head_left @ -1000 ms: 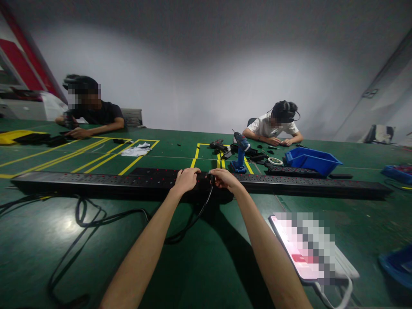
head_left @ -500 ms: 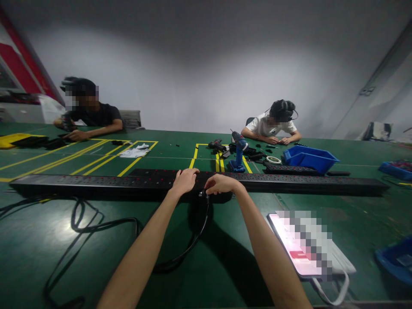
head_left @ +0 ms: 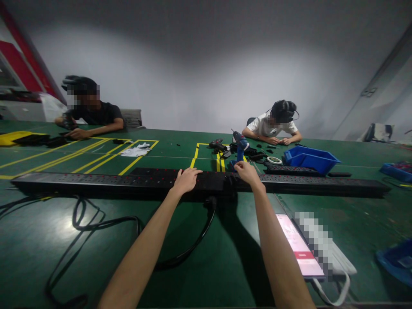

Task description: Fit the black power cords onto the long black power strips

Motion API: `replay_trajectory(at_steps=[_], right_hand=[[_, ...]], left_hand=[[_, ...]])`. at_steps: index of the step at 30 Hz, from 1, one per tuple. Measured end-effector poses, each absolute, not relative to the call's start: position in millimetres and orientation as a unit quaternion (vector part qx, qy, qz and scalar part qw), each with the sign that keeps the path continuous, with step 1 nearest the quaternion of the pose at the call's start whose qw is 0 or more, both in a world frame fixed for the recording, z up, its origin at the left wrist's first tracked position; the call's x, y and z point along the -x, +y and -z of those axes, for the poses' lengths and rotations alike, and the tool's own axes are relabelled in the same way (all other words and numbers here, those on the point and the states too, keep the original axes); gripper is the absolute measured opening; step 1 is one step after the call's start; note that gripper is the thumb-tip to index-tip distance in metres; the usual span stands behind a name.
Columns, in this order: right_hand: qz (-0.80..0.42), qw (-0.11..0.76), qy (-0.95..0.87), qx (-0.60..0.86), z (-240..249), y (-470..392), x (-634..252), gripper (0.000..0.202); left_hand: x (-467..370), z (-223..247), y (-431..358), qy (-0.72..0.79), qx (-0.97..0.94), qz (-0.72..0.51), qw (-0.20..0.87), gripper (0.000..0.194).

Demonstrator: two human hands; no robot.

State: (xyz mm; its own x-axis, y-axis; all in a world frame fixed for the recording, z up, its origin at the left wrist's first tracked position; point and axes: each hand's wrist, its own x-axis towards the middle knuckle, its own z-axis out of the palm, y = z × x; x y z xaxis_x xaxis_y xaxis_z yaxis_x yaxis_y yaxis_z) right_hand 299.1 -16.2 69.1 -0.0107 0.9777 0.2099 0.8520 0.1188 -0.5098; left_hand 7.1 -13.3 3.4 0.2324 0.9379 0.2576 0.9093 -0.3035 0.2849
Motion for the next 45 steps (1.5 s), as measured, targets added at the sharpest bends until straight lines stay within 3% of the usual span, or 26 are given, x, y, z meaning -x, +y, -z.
replay_trajectory(at_steps=[3, 9, 14, 45], right_hand=[[-0.006, 0.232, -0.621, 0.748, -50, -9, -322, 0.041], [0.053, 0.176, -0.609, 0.772, -10, -1, -330, 0.047], [0.127, 0.207, -0.568, 0.787, 4, 7, -317, 0.046], [0.148, 0.251, -0.586, 0.756, 6, 4, -284, 0.051]], left_hand=[[-7, -2, -13, 0.59, -0.783, -0.191, 0.035, 0.043], [-9, -1, -14, 0.594, -0.781, -0.193, 0.027, 0.042], [-12, -3, -15, 0.595, -0.776, -0.206, 0.031, 0.043], [-15, -7, -17, 0.602, -0.76, -0.24, 0.054, 0.042]])
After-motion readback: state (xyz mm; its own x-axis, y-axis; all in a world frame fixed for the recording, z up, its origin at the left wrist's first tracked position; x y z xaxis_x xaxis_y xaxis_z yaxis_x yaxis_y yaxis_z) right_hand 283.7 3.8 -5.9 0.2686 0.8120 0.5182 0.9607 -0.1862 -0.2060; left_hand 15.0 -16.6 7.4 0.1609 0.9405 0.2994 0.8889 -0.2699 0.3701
